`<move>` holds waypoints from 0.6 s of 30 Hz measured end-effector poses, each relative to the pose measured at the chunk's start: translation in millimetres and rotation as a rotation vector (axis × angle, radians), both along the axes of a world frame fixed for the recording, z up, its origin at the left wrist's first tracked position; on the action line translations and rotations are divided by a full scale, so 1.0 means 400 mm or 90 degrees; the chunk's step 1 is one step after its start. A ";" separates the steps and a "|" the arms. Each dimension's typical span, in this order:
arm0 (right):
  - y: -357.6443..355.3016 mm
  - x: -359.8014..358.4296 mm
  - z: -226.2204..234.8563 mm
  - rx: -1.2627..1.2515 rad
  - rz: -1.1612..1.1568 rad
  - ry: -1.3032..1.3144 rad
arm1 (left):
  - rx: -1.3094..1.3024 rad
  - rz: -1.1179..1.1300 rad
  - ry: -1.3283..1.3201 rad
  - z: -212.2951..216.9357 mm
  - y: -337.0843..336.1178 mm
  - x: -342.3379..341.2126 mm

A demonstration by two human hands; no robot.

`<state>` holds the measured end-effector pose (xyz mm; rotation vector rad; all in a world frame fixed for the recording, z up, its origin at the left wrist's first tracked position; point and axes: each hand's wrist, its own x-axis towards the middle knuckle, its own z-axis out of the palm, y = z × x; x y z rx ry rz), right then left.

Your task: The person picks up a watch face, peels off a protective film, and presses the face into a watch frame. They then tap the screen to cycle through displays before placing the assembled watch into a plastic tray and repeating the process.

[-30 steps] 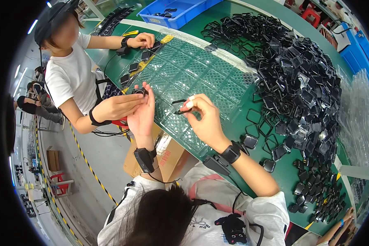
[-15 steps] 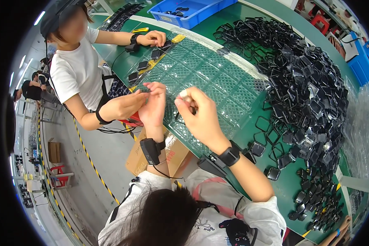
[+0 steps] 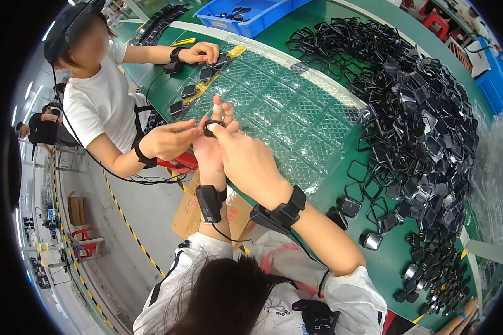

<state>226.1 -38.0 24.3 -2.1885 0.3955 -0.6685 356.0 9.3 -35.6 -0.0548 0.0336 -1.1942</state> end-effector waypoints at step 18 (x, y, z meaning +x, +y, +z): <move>-0.032 -0.001 0.003 -0.005 -0.015 -0.026 | 0.048 0.032 -0.002 0.042 -0.005 -0.045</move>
